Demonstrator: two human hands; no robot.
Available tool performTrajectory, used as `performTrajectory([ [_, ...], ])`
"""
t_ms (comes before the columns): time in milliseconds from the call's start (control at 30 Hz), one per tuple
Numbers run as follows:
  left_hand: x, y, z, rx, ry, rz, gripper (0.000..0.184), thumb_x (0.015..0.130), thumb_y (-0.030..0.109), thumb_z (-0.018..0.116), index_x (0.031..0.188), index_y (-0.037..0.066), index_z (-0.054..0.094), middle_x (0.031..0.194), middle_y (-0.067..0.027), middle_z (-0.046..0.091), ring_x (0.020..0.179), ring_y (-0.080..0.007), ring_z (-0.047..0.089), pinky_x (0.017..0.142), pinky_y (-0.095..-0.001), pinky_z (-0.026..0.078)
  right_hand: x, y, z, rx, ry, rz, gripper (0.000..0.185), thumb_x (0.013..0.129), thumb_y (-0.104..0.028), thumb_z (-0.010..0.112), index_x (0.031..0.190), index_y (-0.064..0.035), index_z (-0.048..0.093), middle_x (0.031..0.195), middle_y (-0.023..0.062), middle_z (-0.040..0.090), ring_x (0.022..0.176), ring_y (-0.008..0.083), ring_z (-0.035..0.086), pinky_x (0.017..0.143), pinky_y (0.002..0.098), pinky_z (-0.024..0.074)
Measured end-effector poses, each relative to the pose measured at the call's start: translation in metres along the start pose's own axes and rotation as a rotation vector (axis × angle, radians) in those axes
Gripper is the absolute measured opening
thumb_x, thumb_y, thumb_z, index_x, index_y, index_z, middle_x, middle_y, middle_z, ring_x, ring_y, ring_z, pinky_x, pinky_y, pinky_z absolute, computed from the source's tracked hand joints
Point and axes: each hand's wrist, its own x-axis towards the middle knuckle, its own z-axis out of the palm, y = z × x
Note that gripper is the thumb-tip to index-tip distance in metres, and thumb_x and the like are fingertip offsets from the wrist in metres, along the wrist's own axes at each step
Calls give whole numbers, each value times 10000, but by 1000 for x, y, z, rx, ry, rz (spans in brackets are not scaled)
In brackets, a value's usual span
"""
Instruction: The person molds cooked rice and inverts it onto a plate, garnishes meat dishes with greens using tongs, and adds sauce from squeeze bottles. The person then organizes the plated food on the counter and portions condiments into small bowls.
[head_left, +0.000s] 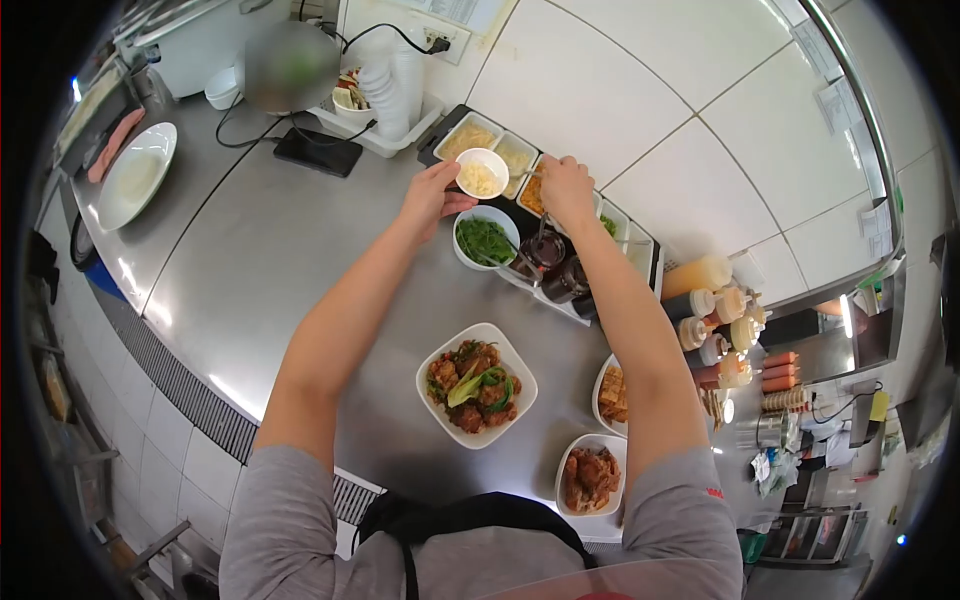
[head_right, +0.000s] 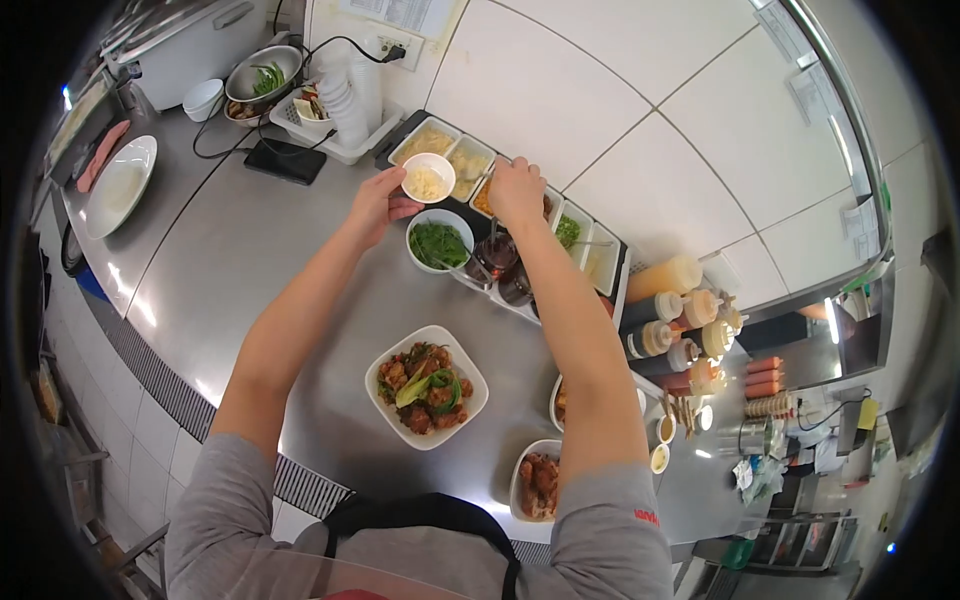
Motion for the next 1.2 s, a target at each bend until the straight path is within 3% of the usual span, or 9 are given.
performTrajectory([
  [67, -18, 6, -4, 53, -125, 23, 393, 901, 242, 481, 1204, -8, 469, 929, -106, 611, 681, -158, 627, 593, -255, 536, -1, -12, -6, -24, 98, 17, 239, 793, -114, 507, 983, -9, 605, 833, 136, 588, 753, 276, 577, 695, 359, 472],
  [133, -39, 9, 0, 92, -151, 24, 393, 903, 254, 477, 1199, -5, 475, 912, -95, 617, 677, -149, 626, 593, -248, 531, -1, -23, -35, 1025, -300, 345, 269, 877, -192, 518, 1009, 28, 597, 862, 104, 626, 664, 152, 590, 595, 274, 498],
  [333, -124, 8, 38, 231, -265, -51, 428, 911, 314, 458, 1214, 13, 478, 932, -70, 614, 655, -124, 611, 591, -208, 503, -89, -26, -111, 1176, -558, 390, 228, 865, -184, 547, 903, 16, 648, 690, 38, 623, 540, 85, 550, 495, 225, 471],
  [467, -219, -24, 65, 332, -259, 58, 426, 919, 311, 448, 1231, 23, 479, 910, -75, 609, 547, -100, 555, 493, -206, 456, -176, 26, -187, 1166, -432, 383, 230, 858, -194, 558, 859, 22, 634, 662, -16, 573, 571, 58, 471, 502, 222, 378],
  [567, -299, -67, 66, 532, -215, 147, 298, 921, 239, 447, 1038, 16, 607, 617, 0, 518, 449, -34, 418, 400, -176, 313, -259, 106, -229, 1090, -191, 554, 220, 854, -192, 570, 857, 16, 643, 732, -28, 573, 580, 36, 419, 497, 199, 339],
  [733, -383, -149, 65, 583, 4, 173, 321, 924, 244, 436, 927, -13, 628, 539, 28, 445, 440, -23, 343, 395, -177, 249, -436, 264, -270, 1070, 209, 848, 239, 851, -186, 565, 902, 35, 642, 740, 64, 631, 576, 119, 591, 479, 245, 497],
  [1000, -411, -256, 87, 483, 561, 316, 346, 930, 283, 416, 891, 4, 616, 517, 63, 325, 440, -17, 245, 387, -177, 171, -708, 424, -218, 561, 271, 1443, 251, 826, -141, 520, 788, 78, 637, 586, 111, 604, 458, 155, 582, 407, 246, 468],
  [1133, -395, -265, 85, 519, 633, 414, 336, 930, 273, 413, 887, 13, 622, 542, 53, 347, 478, -30, 272, 419, -185, 214, -736, 480, -192, 518, 167, 1660, 250, 825, -139, 531, 767, 85, 625, 644, 118, 618, 480, 163, 589, 423, 258, 487],
  [1200, -383, -274, 69, 687, 662, 485, 337, 926, 271, 419, 879, 6, 623, 548, 45, 368, 487, -47, 292, 432, -205, 244, -737, 501, -172, 866, 706, 1704, 257, 820, -149, 555, 749, 89, 620, 708, 128, 619, 505, 165, 593, 416, 269, 483],
])
